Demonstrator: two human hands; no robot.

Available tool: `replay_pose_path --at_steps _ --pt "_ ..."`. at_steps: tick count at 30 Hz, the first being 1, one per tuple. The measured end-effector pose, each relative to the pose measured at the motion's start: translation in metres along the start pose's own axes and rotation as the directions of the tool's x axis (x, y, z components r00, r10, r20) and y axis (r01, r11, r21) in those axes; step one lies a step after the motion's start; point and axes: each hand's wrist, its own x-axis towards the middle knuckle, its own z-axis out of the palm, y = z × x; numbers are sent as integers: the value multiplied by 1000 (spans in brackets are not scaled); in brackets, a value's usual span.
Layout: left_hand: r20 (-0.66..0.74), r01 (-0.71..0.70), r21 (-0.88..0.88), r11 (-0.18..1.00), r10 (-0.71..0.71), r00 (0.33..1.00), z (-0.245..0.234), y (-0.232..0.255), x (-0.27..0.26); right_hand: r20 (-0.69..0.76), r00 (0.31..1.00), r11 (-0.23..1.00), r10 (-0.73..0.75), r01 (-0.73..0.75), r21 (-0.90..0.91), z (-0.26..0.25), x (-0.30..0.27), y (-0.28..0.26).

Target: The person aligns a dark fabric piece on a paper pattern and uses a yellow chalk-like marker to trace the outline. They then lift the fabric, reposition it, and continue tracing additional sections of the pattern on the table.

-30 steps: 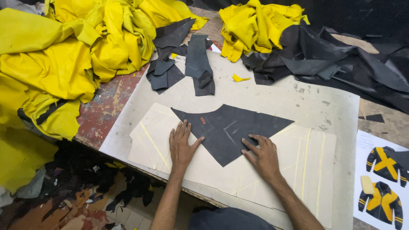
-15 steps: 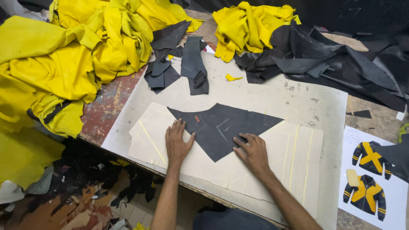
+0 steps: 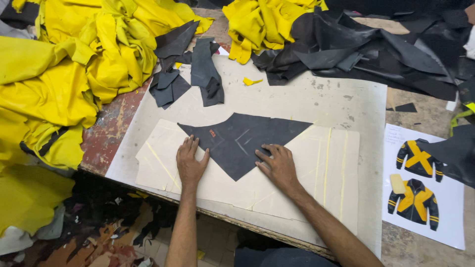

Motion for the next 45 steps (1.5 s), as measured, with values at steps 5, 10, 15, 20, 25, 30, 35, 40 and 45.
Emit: replay_pose_path --at_steps 5,10,15,20,25,30,35,40,45 --pt "-16 -3 -2 1000 3 1000 -1 2 1 15 1000 1000 -4 4 -7 -1 2 0" --pt "-21 -8 16 1000 8 1000 3 -1 -3 7 1000 1000 -16 16 -17 2 -1 3" --pt "0 13 1 1000 -13 1000 2 0 -2 20 1000 1000 -4 5 -13 0 -1 3" --pt "-10 3 0 1000 -3 1000 2 -1 -2 28 1000 999 -6 7 -32 6 0 4" --pt "-21 8 -24 1000 -8 1000 1 1 -3 20 1000 999 -19 20 -36 7 -2 7" --pt "-29 4 7 1000 -4 1000 2 3 -4 23 998 997 -59 60 -43 6 -4 7" --pt "-43 8 -9 1000 -9 999 1 6 -4 23 998 997 -64 65 -38 2 -4 6" --pt "-34 26 10 1000 -26 999 -1 6 -2 21 998 997 -65 66 -34 1 -2 4" --pt "-27 33 10 999 -33 999 2 7 -3 26 997 996 -68 69 -49 6 -3 8"
